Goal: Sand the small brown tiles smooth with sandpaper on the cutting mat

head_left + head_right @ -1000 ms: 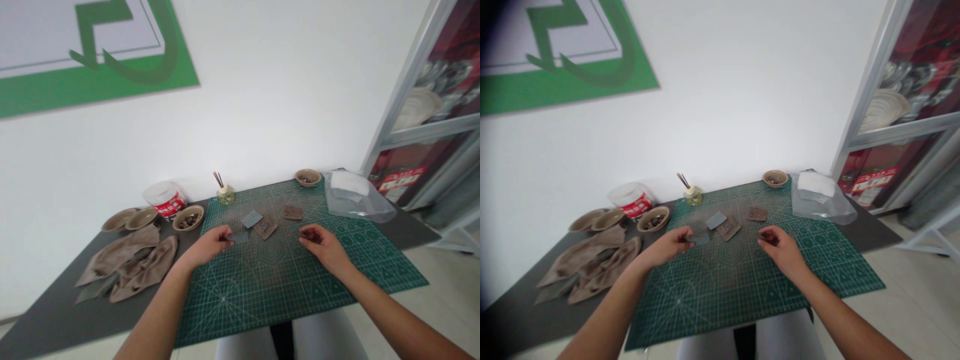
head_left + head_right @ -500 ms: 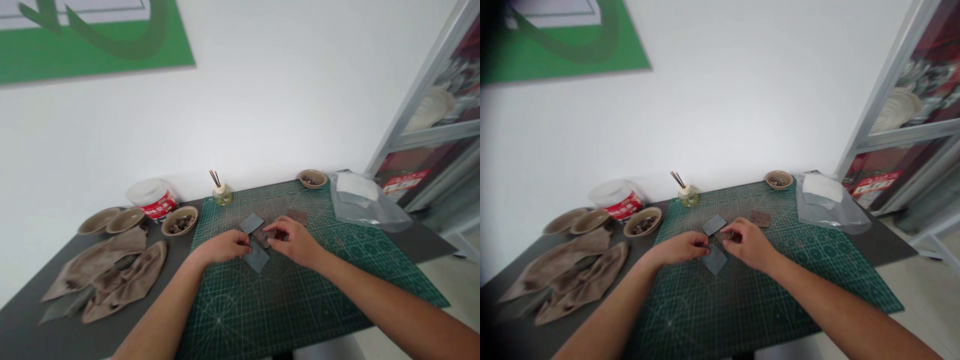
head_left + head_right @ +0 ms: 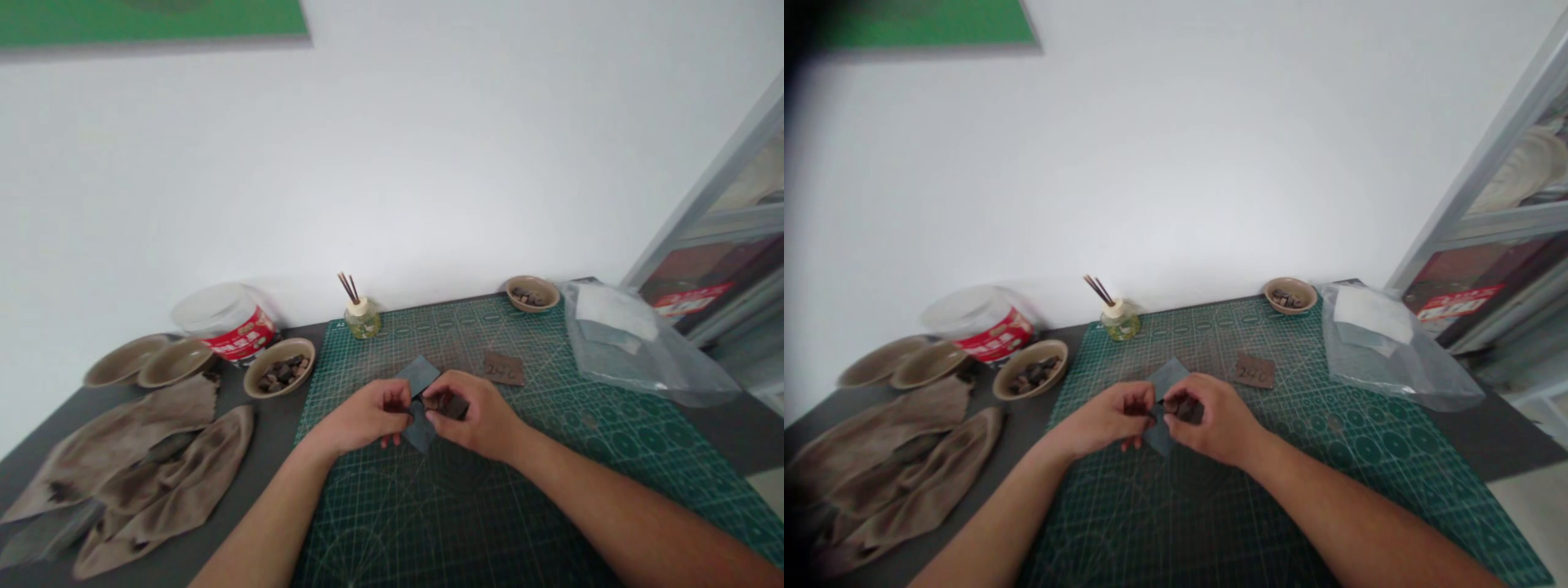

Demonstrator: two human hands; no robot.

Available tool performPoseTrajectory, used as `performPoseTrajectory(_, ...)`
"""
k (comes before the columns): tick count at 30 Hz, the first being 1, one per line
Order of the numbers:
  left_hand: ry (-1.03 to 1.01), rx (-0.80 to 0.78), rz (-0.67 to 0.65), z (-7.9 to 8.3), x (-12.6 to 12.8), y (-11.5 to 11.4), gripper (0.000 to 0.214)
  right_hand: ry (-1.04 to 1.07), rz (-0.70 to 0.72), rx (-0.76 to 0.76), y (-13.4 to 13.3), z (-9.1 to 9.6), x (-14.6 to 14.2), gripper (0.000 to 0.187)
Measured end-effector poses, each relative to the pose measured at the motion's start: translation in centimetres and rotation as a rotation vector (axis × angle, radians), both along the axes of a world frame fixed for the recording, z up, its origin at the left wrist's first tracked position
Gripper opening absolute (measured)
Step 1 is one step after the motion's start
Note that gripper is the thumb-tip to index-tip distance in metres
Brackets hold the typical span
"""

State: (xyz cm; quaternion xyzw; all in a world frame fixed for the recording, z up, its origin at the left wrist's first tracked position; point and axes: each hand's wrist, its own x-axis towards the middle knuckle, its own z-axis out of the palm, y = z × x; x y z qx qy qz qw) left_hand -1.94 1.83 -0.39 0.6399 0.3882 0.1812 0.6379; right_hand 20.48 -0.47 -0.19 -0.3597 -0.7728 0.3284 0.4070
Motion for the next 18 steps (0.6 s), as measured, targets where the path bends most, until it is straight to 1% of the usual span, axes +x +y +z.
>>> performPoseTrajectory(2,-0.057,-0.003,0.004,0.1,0.2,-0.1,0.013,0.003,0.032,-0.009,0.0,0.2,0.1,0.024)
performPoseTrajectory(4,-0.121,0.032,0.021,0.3,0.2,-0.3,0.014,0.045,0.055,-0.05,-0.1,0.3,0.2,0.023)
performPoseTrajectory(8,-0.257,0.235,0.094,0.7,0.1,-0.3,0.015,0.275,0.067,-0.246,0.2,-0.1,0.5,0.022)
performPoseTrajectory(11,-0.323,0.324,0.111,0.7,0.2,-0.2,0.015,0.407,0.132,-0.397,0.5,-0.6,0.7,0.023)
performPoseTrajectory(13,-0.34,0.352,0.108,0.7,0.4,-0.2,0.016,0.429,0.169,-0.451,0.6,-0.7,0.8,0.022)
performPoseTrajectory(18,-0.351,0.395,0.107,0.5,0.8,-0.4,0.015,0.455,0.221,-0.507,0.7,-0.6,0.5,0.023)
